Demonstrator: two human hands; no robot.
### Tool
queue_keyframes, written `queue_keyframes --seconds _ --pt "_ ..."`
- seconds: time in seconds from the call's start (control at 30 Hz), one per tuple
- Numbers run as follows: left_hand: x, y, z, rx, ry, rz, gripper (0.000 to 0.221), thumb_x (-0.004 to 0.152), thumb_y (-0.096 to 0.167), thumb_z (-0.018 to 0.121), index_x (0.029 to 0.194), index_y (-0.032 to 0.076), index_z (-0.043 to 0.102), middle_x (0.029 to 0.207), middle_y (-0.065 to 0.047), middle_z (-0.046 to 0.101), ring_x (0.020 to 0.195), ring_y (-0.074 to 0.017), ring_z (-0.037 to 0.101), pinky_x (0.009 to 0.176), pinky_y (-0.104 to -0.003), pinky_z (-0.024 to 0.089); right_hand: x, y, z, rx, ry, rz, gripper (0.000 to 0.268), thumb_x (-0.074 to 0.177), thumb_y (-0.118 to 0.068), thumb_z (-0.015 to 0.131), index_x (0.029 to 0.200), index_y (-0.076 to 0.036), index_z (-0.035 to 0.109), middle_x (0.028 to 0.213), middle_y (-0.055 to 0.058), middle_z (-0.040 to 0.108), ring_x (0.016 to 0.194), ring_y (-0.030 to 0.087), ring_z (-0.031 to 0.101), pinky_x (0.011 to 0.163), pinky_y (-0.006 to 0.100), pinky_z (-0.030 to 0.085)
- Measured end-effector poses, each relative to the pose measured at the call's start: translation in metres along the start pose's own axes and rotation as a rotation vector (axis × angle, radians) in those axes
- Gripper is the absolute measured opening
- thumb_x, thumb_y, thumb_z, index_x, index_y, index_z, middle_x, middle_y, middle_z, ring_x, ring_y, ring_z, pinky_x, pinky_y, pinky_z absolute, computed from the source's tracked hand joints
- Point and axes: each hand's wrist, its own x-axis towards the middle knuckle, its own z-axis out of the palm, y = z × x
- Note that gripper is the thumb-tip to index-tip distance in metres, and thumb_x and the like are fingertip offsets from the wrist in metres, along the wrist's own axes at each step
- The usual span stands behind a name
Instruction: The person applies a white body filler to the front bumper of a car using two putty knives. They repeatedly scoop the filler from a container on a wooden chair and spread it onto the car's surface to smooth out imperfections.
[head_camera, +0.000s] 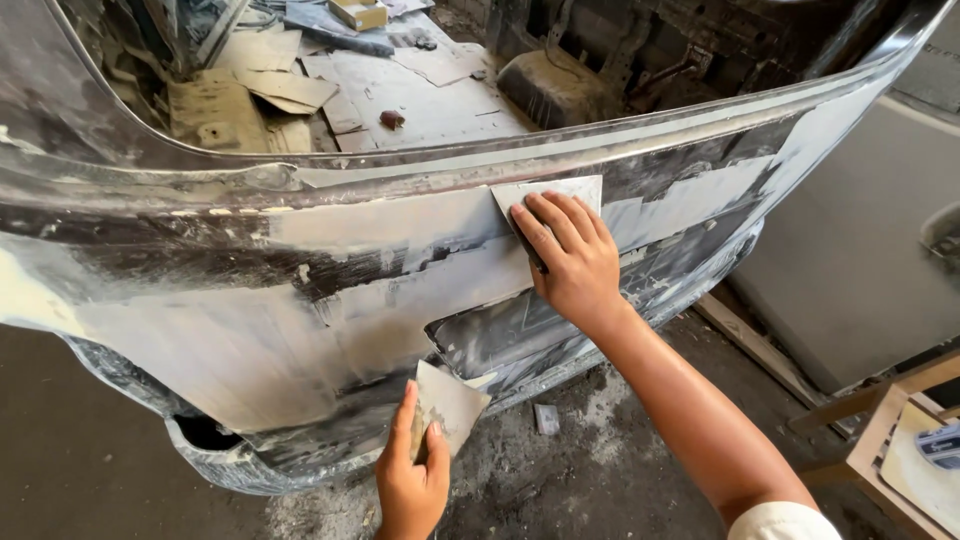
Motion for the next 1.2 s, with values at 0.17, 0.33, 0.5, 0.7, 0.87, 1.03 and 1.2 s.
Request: queue_keyframes --seconds 0.17,0.33,0.5,0.7,0.87,1.03,1.2 --pt "0.030 0.010 0.018 -0.021 -0.049 -0.063 0.059 0.092 0.001 0.064 0.149 0.005 0.048 0.114 -0.018 0.076 0.088 -0.0176 0.077 0.074 -0.029 0.059 -0.003 -0.003 0.010 0.055 0.021 0.061 0.055 0.083 -0.003 0.069 0.137 -0.008 0.064 0.135 0.012 0.064 0.129 0.033 0.060 0.112 0.048 0.048" --pt "0.048 0.008 0.031 -0.129 -0.104 -0.128 0.060 0.093 0.002 0.064 0.151 0.006 0.046 0.104 -0.014 0.079 0.084 -0.0146 0.077 0.071 -0.027 0.060 -0.012 -0.009 0.014 0.058 0.014 0.101 0.058 0.081 -0.003 0.070 0.138 -0.008 0.064 0.134 0.010 0.064 0.129 0.032 0.060 0.113 0.048 0.047" --pt "0.058 0.008 0.035 -0.113 -0.069 -0.001 0.059 0.095 0.001 0.063 0.151 0.004 0.046 0.113 -0.017 0.076 0.090 -0.0157 0.074 0.077 -0.029 0.058 -0.020 -0.012 0.019 0.082 -0.009 0.111 0.066 0.071 -0.003 0.068 0.136 -0.008 0.065 0.133 0.010 0.065 0.129 0.032 0.059 0.112 0.049 0.046" --pt "0.055 0.006 0.031 -0.044 -0.086 -0.081 0.058 0.094 0.004 0.064 0.149 0.006 0.049 0.113 -0.015 0.077 0.085 -0.0154 0.075 0.075 -0.029 0.059 -0.034 -0.020 0.028 0.084 -0.013 0.126 0.069 0.065 -0.004 0.068 0.134 -0.007 0.065 0.130 0.011 0.065 0.127 0.033 0.059 0.111 0.051 0.044" --pt "0.058 0.014 0.027 -0.053 -0.080 -0.017 0.057 0.095 0.002 0.062 0.151 0.005 0.047 0.119 -0.016 0.074 0.093 -0.0161 0.075 0.079 -0.029 0.059 -0.042 -0.025 0.020 0.114 -0.039 0.112 0.068 0.067 -0.003 0.067 0.134 -0.006 0.065 0.131 0.010 0.065 0.127 0.032 0.059 0.111 0.050 0.045" --pt "0.056 0.011 0.026 -0.094 -0.074 -0.041 0.059 0.095 0.001 0.062 0.152 0.005 0.046 0.121 -0.015 0.075 0.093 -0.0153 0.075 0.078 -0.028 0.059 -0.029 -0.016 0.002 0.172 -0.059 0.081 0.062 0.072 -0.002 0.066 0.134 -0.006 0.065 0.131 0.010 0.066 0.126 0.031 0.061 0.110 0.048 0.046" --pt "0.061 0.020 0.024 -0.073 -0.060 0.025 0.060 0.094 -0.001 0.062 0.152 0.003 0.044 0.133 -0.020 0.068 0.104 -0.0174 0.073 0.083 -0.029 0.059 0.002 -0.014 -0.007 0.084 0.054 0.102 0.054 0.080 0.000 0.066 0.133 -0.008 0.065 0.131 0.009 0.066 0.127 0.030 0.061 0.110 0.048 0.046"
